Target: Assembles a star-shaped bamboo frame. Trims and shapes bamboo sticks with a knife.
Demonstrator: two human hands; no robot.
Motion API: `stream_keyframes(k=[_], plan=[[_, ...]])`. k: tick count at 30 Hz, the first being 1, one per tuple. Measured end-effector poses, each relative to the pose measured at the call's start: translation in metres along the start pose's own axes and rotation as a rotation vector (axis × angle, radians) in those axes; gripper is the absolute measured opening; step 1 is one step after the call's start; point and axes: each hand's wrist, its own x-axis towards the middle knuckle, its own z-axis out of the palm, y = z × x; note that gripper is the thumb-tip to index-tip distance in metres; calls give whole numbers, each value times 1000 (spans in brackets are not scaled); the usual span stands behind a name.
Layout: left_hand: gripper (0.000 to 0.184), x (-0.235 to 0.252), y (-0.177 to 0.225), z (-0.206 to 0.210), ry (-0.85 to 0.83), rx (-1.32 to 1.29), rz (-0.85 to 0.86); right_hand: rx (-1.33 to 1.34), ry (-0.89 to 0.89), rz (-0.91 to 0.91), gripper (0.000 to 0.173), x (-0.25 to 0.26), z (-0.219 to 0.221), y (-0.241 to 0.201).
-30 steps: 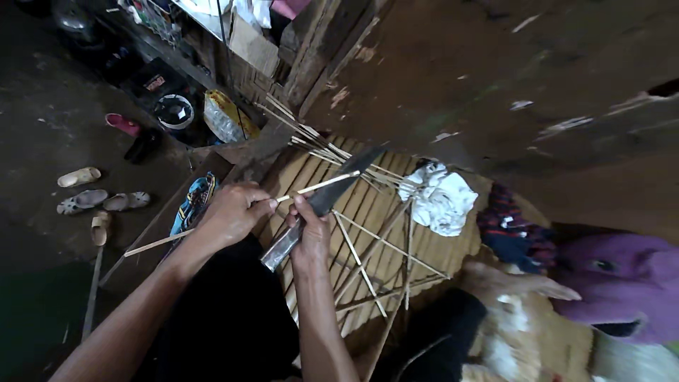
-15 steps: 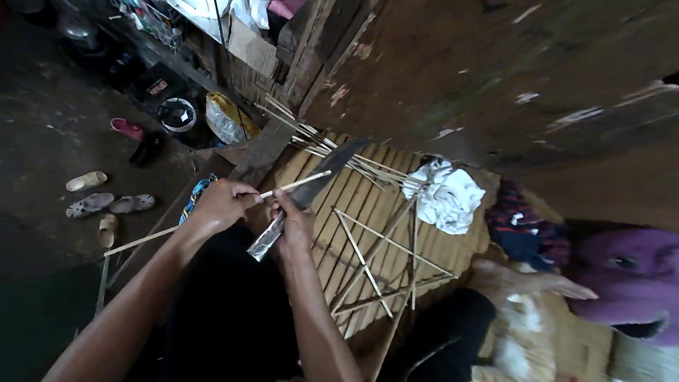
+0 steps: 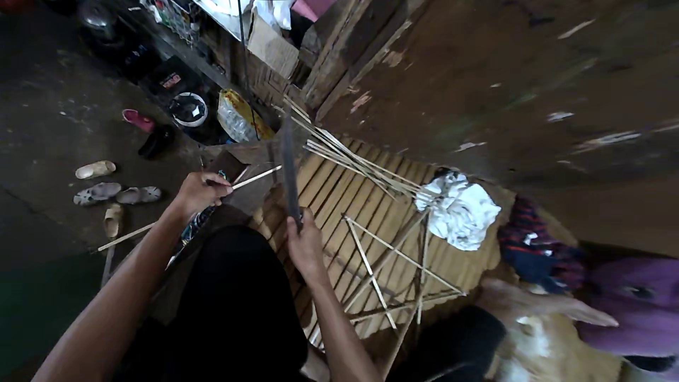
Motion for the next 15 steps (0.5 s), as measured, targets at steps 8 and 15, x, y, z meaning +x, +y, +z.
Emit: stream_keyframes(k=[8,15], plan=[[11,5,-6,2,26,47,66,-315,-196,-28,38,18,20,-39],[10,13,-6,6,36,17,66,-414,-184,-69,36,22,25,-42]])
